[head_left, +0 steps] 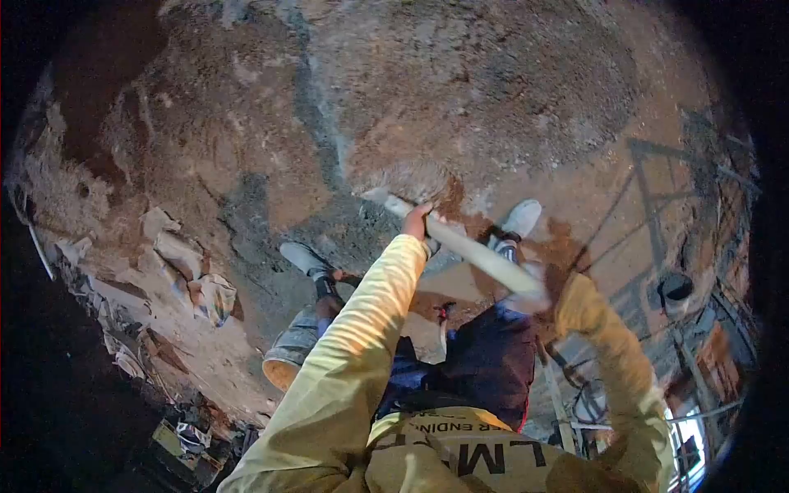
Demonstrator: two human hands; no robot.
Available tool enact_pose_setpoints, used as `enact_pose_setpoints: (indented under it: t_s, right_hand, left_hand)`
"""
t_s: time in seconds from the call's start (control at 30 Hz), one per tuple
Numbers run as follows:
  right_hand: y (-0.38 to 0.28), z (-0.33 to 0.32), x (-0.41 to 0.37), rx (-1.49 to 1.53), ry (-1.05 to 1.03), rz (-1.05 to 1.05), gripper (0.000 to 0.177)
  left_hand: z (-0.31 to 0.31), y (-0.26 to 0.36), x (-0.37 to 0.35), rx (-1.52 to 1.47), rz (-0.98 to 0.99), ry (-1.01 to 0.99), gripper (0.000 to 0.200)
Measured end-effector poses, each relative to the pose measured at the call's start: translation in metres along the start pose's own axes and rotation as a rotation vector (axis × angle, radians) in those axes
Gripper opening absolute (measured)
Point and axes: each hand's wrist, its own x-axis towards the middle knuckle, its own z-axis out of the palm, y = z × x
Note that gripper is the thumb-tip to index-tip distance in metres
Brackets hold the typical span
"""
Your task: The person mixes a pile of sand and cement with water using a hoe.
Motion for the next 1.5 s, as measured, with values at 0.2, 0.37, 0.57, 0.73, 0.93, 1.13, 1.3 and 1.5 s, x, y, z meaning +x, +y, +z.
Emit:
enact_pose_setpoints:
  t_s: [0.2, 0.37, 0.57, 0.73, 0.93, 1.13, 1.3, 1.5]
  right_hand:
    - [0.159, -0.003, -0.137, -0.158, 0.413, 0.169, 0.049]
    - [0.295, 0.023, -0.135, -0.034, 0.332, 0.24, 0.049]
    - [0.048, 0.1, 0.013, -0.091, -0.269, -0.113, 0.071]
    - [-0.137, 0.19, 0.166, 0.332, -0.182, -0.343, 0.051]
    - [-0.277, 0.18, 0.301, 1.255, -0.279, -0.091, 0.044]
    - [-0.188, 0.168, 0.248, 1.389, -0.18, 0.038, 0.035]
    - [-0.117, 0.093, 0.148, 0.778, -0.012, 0.12, 0.036]
    - [-0.065, 0.047, 0.09, 0.651, 0.028, 0.124, 0.035]
  left_hand:
    - [0.133, -0.127, -0.002, -0.044, -0.199, -0.256, 0.024]
    - [0.138, -0.139, -0.031, -0.051, -0.093, -0.218, 0.021]
    - [0.022, 0.075, -0.127, -0.03, 0.186, -0.056, 0.012]
    - [-0.062, 0.298, -0.104, 0.538, 0.723, 0.229, 0.014]
    - [-0.122, 0.41, -0.005, 2.484, 0.801, 0.087, 0.024]
    - [-0.053, 0.266, -0.006, 1.905, 0.535, -0.176, 0.032]
    - [-0.031, 0.127, -0.007, 0.7, 0.164, -0.194, 0.014]
    - [0.013, 0.057, -0.034, 0.39, 0.116, -0.092, 0.015]
